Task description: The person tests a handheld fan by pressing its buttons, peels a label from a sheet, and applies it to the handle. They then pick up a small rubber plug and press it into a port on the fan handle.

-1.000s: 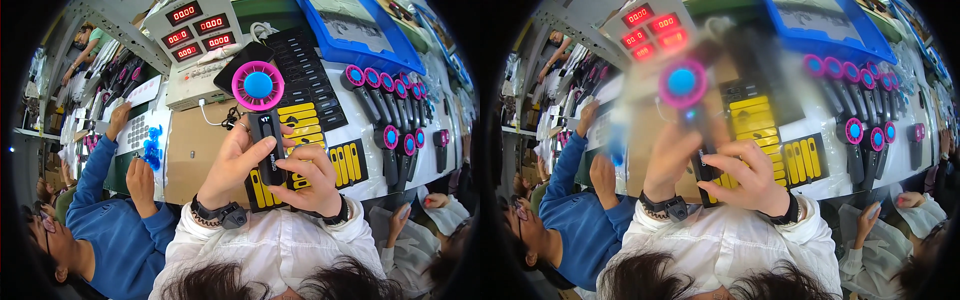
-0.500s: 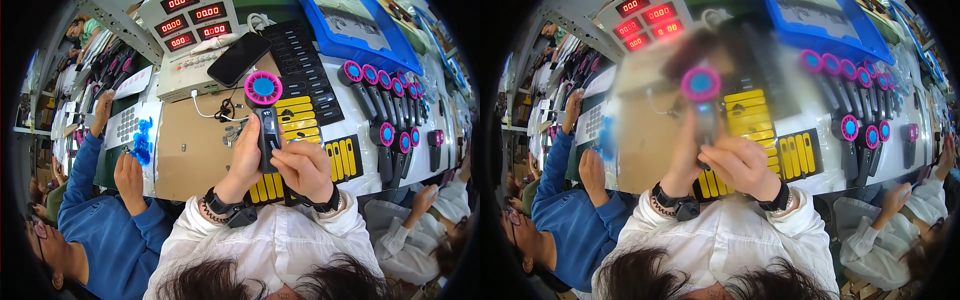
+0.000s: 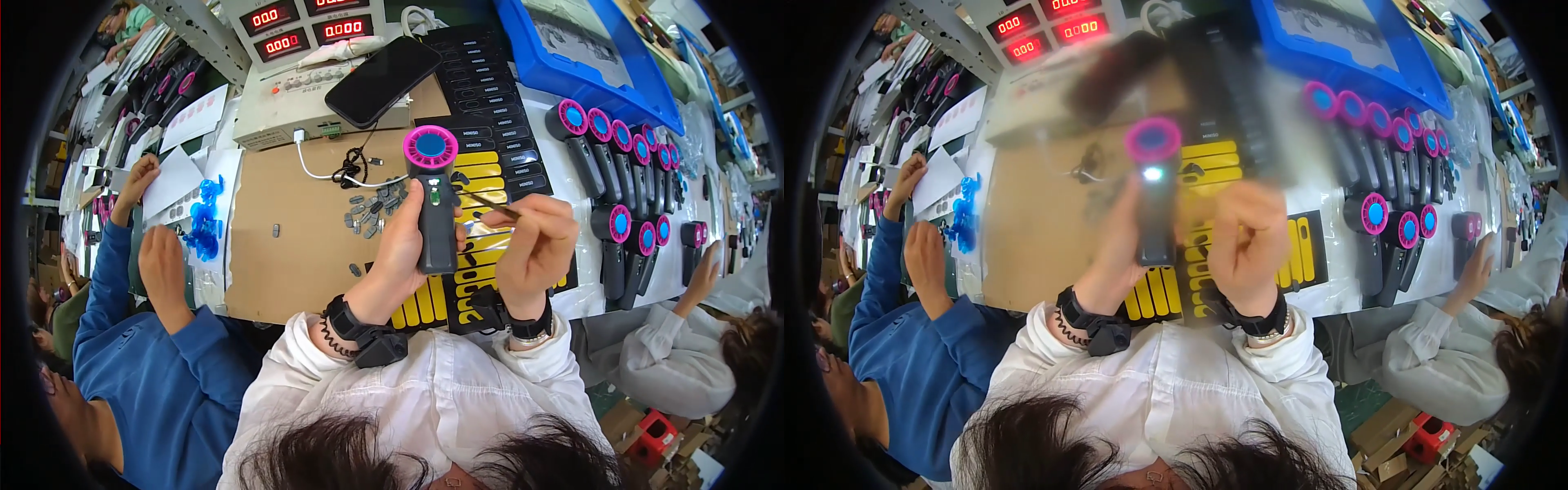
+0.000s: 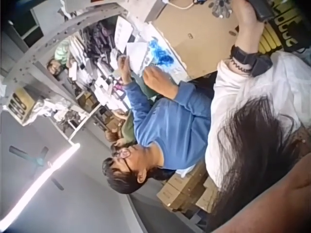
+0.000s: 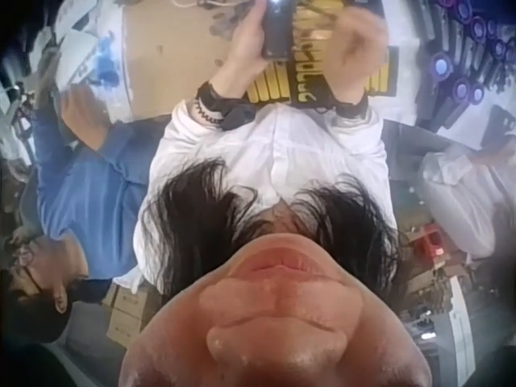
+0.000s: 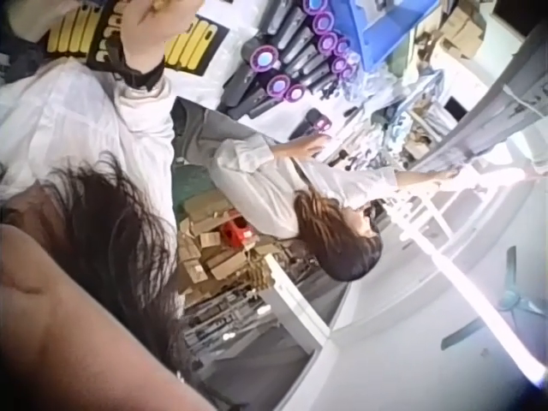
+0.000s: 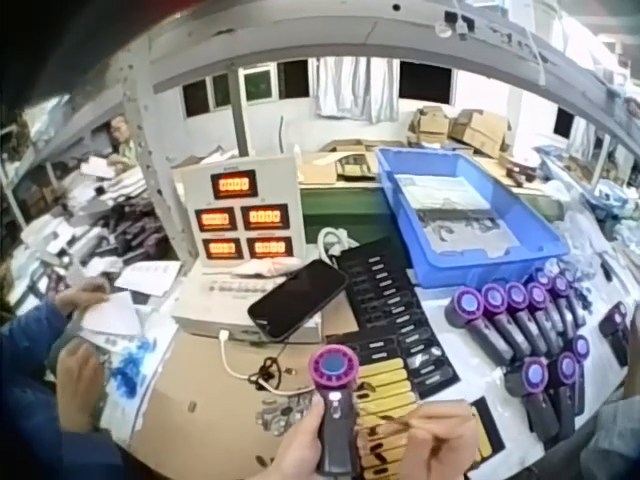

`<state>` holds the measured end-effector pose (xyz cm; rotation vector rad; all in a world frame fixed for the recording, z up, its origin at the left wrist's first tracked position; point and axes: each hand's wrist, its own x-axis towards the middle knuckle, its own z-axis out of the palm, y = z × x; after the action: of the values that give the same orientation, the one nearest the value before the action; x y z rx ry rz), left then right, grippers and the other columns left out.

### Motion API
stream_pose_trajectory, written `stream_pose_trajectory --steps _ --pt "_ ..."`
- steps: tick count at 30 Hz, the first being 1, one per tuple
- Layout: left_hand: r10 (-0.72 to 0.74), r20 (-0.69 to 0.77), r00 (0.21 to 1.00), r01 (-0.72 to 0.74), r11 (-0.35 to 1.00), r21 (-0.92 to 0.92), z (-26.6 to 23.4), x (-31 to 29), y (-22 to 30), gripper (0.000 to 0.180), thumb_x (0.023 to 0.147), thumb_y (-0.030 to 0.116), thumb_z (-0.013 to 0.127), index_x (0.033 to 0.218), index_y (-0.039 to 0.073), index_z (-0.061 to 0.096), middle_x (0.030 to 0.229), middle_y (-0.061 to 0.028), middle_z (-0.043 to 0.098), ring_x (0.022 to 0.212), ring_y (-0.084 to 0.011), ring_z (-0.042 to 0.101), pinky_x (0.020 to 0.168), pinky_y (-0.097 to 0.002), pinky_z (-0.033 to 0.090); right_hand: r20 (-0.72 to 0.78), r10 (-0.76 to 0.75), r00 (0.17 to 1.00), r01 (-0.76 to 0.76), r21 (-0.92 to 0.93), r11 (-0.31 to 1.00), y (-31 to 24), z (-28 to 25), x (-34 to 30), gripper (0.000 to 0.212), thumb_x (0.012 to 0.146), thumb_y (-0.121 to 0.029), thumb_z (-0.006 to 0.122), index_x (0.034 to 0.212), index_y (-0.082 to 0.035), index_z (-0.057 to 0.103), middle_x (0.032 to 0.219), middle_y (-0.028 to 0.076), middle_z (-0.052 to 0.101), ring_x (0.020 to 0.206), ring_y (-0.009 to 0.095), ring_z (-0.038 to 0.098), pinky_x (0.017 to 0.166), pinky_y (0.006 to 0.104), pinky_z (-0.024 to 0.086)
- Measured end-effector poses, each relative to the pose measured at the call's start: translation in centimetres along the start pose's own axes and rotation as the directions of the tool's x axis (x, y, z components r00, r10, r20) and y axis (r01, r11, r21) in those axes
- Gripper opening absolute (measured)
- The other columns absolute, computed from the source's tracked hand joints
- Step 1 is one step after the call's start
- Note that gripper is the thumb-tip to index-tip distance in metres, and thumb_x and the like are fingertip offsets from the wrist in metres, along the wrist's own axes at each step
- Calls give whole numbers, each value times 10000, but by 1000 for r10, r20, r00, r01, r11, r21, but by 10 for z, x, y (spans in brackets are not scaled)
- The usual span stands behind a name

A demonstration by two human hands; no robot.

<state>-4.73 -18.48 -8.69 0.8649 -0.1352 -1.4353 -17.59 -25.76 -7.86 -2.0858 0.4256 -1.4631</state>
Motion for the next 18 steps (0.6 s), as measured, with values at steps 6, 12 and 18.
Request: stream_pose_trajectory --steps 6,12,18 --pt "25 3 1000 -25 999 -25 -1 0 4 453 927 466 345 1022 42 472 859 -99 578 668 -169 593 596 -280 506 -127 253 959 -235 142 962 0 -1 10 70 929 -43 369 910 22 385 930 148 488 662 191 616 569 247 517" --pt "140 35 990 -139 990 -7 7 -8 14 349 887 260 534 1136 49 409 977 -107 576 772 -169 597 633 -278 502 -162 425 890 -349 357 866 9 -6 10 127 949 -119 375 932 4 402 965 138 505 662 194 619 583 258 519" --pt "195 68 978 -198 979 46 9 -12 24 469 801 78 627 1197 45 378 1011 -105 573 823 -166 597 648 -264 492 -168 626 762 -407 628 663 5 3 10 159 950 -182 405 955 -25 431 971 112 536 666 181 619 604 263 518"
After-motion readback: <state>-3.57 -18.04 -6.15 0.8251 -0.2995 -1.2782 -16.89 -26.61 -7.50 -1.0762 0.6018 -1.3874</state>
